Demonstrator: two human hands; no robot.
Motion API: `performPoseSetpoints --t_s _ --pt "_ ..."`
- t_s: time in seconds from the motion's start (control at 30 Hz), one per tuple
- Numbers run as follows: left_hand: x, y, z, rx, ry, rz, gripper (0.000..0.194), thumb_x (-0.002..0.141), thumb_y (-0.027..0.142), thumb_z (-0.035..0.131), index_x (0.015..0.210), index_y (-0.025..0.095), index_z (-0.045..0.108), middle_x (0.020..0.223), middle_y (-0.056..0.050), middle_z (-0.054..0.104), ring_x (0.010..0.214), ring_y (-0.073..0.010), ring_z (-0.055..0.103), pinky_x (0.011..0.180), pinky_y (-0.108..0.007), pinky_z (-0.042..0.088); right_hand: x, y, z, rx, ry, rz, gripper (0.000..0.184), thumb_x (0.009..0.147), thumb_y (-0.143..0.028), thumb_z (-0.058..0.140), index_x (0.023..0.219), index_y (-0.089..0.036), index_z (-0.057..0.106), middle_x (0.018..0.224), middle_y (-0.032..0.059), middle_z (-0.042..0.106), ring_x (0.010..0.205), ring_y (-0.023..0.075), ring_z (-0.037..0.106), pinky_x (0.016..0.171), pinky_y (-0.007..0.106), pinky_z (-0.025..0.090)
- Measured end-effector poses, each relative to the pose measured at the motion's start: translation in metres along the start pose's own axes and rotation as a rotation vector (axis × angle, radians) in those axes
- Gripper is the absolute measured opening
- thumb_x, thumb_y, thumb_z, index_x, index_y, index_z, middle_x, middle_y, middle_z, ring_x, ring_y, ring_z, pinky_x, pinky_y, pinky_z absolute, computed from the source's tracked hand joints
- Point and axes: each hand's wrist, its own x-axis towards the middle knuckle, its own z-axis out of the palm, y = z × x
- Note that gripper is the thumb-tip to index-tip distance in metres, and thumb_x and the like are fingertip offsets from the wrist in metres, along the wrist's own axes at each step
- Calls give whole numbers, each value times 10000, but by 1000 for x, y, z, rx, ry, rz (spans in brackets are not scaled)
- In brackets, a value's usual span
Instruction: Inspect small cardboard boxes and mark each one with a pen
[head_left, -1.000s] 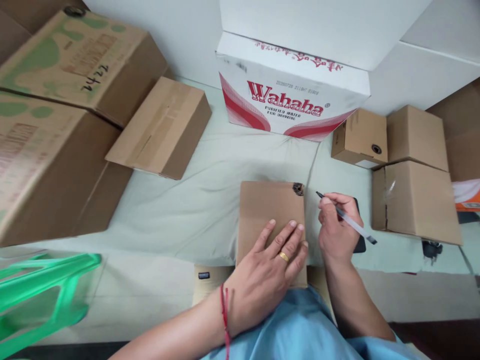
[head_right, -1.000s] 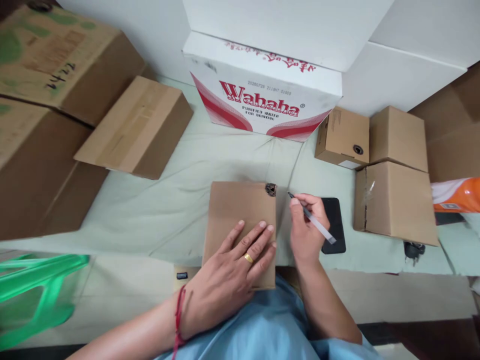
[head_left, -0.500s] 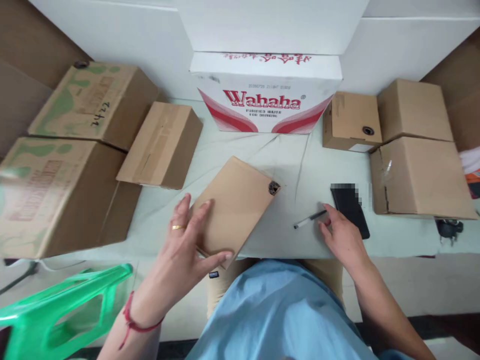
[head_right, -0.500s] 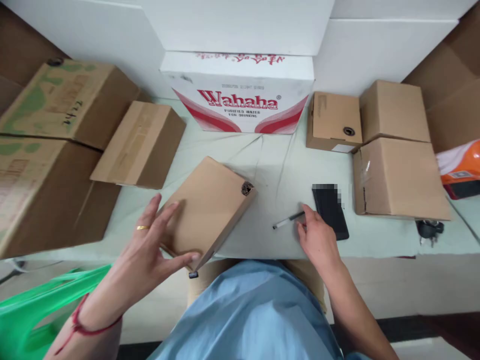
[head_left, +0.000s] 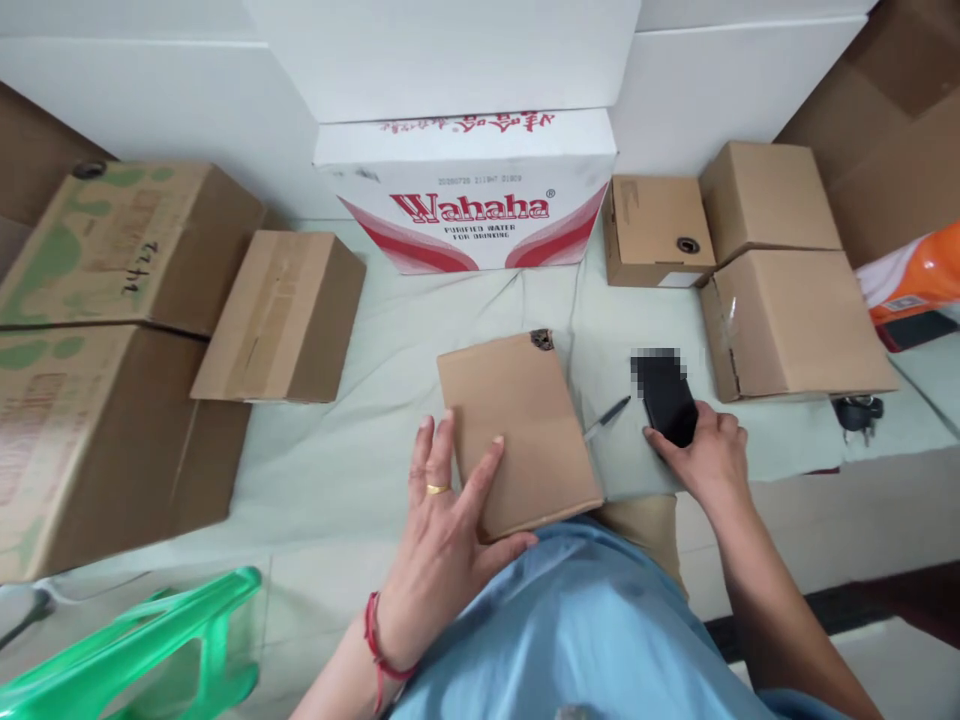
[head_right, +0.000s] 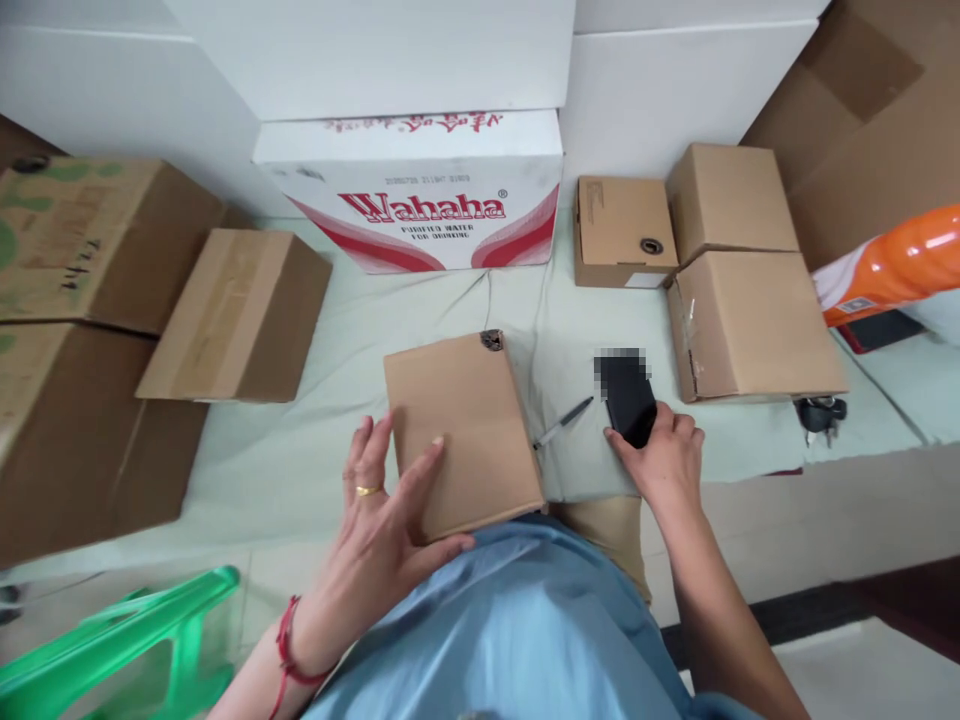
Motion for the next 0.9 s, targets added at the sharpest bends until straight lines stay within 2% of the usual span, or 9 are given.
performPoseSetpoints --t_s 0.03,0.1,0.17,0.23,0.3,0.47,0.6,0.7,0.9 --pt "5 1 0 40 10 69 915 887 539 852 1665 308 430 1832 -202 62 1680 -551 60 1271 -795 268 3 0 1 23 -4 8 949 811 -681 728 1459 -8 565 1244 309 618 1154 459 568 1036 596 474" --pt "12 2 -1 88 -40 217 840 903 541 833 1637 318 491 1827 -180 191 1684 -526 100 1276 -826 175 7 1 0 75 -6 24 966 744 -663 773 1426 -12 560 1236 300 616 1174 462 578 1051 598 474" --pt "15 3 0 117 -145 291 785 925 483 814 1632 314 515 1784 -184 334 1663 -502 220 1248 -821 248 9 3 -2 136 -13 52 995 697 -646 800 1431 -29 534 1268 298 602 1172 454 606 1024 580 505" --pt "15 4 3 144 -205 280 719 952 353 770 1628 302 530 1757 -196 391 1638 -489 297 1184 -791 374 11 4 -6 202 -50 81 1021 676 -652 808 1450 -56 515 1329 299 584 1136 428 650 966 541 545" --pt "14 6 7 154 -197 244 672 961 250 713 1612 302 555 1751 -194 404 1627 -479 330 1135 -747 449 12 4 -12 261 -115 93 1014 678 -663 796 1461 -83 516 1381 293 591 1119 408 684 943 518 560" --pt "14 8 9 130 -169 238 646 959 271 708 1592 298 584 1747 -185 416 1613 -484 357 1121 -727 471 6 -13 -31 526 -248 143 1001 636 -639 829 1466 -160 541 1276 208 732 1134 401 715 975 535 566" --pt "16 7 9 125 -167 247 699 924 261 747 1600 286 571 1750 -193 406 1610 -498 351 1100 -749 476 -16 -52 -54 877 -264 56 961 664 -603 861 1482 -226 527 1249 133 759 1082 316 742 954 475 595" --pt "16 6 9 113 -158 249 695 917 252 754 1590 270 581 1753 -191 401 1618 -494 336 1111 -741 473 -33 -90 -71 943 -196 -38 929 684 -591 864 1477 -237 534 1247 111 757 1070 300 741 954 475 606" --pt "16 7 11 103 -157 251 719 952 262 727 1638 267 512 1770 -189 369 1637 -484 295 1099 -696 505 -46 -143 -79 801 163 -258 843 723 -502 835 1467 -226 550 1337 147 708 1224 347 686 1026 528 593"
